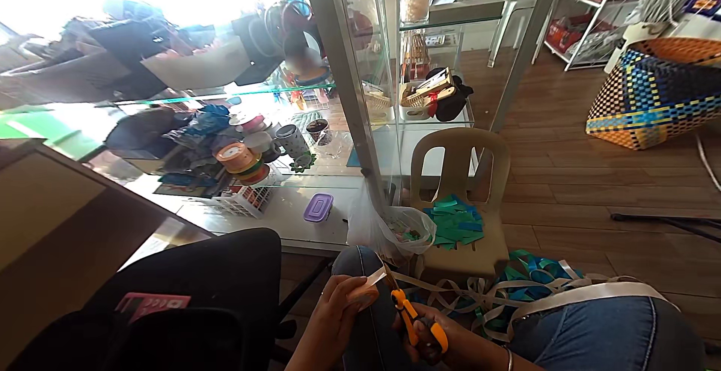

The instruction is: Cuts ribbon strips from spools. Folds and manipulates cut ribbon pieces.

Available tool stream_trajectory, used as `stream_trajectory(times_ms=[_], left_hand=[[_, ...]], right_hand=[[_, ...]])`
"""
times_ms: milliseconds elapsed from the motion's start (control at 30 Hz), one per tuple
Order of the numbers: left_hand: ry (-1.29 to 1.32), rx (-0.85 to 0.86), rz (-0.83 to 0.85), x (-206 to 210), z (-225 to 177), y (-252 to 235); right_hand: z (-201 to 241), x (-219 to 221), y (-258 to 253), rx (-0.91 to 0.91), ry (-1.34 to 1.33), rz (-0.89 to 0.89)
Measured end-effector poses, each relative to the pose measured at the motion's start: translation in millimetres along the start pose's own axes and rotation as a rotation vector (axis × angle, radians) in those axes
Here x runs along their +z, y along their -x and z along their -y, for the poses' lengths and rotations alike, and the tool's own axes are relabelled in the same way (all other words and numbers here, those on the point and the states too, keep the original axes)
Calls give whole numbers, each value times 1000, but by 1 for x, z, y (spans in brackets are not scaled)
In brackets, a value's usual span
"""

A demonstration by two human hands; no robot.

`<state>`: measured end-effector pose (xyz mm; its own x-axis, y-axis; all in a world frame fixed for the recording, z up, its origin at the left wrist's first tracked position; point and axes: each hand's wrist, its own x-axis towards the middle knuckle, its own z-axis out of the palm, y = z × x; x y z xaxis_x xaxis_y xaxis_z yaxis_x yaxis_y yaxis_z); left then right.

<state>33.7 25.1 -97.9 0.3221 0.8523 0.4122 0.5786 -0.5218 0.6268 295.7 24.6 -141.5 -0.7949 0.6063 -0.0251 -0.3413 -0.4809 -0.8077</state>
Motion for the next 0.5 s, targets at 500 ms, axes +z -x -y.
stream_trajectory(times_ms=[500], left_hand=[[32, 27, -2, 0, 3, 2]], right_hand=[[-4, -3, -3, -46, 38, 12]])
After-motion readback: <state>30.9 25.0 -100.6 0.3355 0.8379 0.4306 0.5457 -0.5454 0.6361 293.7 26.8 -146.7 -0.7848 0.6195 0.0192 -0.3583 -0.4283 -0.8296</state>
